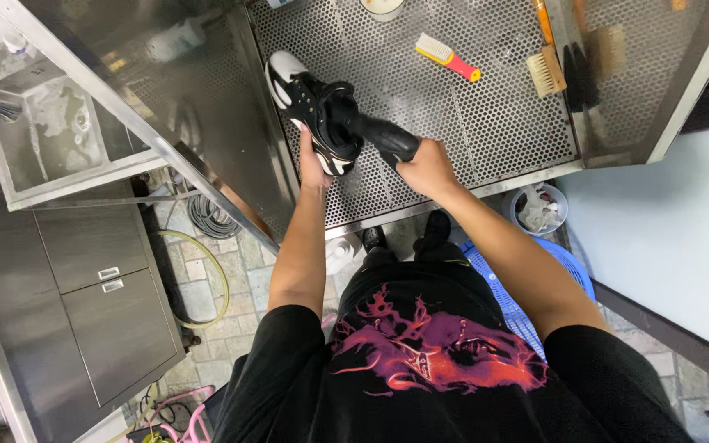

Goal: The person rinses a black and white sneaker under a faucet, then uses a handheld pressure washer to clean the shoe on a metal grate. The person rotates the shoe to clean different sides and the sole before placing it back in the sink.

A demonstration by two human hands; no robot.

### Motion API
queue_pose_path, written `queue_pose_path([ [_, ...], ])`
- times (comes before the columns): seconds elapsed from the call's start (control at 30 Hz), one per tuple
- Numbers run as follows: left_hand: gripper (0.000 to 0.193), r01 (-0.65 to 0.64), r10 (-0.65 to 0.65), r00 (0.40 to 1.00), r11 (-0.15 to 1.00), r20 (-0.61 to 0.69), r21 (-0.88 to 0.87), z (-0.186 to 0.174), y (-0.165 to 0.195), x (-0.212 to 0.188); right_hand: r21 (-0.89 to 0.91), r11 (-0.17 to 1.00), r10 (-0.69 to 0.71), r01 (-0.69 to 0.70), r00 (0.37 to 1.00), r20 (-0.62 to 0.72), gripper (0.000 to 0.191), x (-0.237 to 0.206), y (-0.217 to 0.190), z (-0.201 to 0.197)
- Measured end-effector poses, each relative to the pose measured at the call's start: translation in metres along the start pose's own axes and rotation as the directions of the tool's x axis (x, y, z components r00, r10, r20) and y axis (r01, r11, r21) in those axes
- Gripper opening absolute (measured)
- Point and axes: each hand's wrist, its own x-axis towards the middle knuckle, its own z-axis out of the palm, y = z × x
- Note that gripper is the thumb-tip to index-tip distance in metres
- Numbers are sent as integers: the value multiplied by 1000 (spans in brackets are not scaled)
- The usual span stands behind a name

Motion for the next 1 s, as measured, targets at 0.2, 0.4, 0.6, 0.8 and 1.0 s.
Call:
queue_pose_path([
  [0.2, 63, 39, -39, 999, 999, -22, 3, 0, -13, -11, -121, 989, -85, 83, 996, -11, 25, -3, -19, 3],
  [0.4, 62, 32, -32, 999, 999, 2, 24, -1, -21, -19, -241, 963, -121, 122, 993, 19, 21, -3, -25, 2],
  [0.6, 62, 47, -49, 998, 998, 50, 36, -2, -31, -25, -312, 922, -253, 232, 967, -28, 22, -5, -19, 4],
  [0.8, 62, 70, -74, 995, 996, 70, 60, -1, -34, -29, -427, 797, -492, 427, 869, -50, 31, -7, 2, 11],
  [1.0, 60, 96, -99, 994, 994, 55, 53, 2, -30, -30, -515, 708, -624, 483, 770, -136, 33, -13, 2, 21],
])
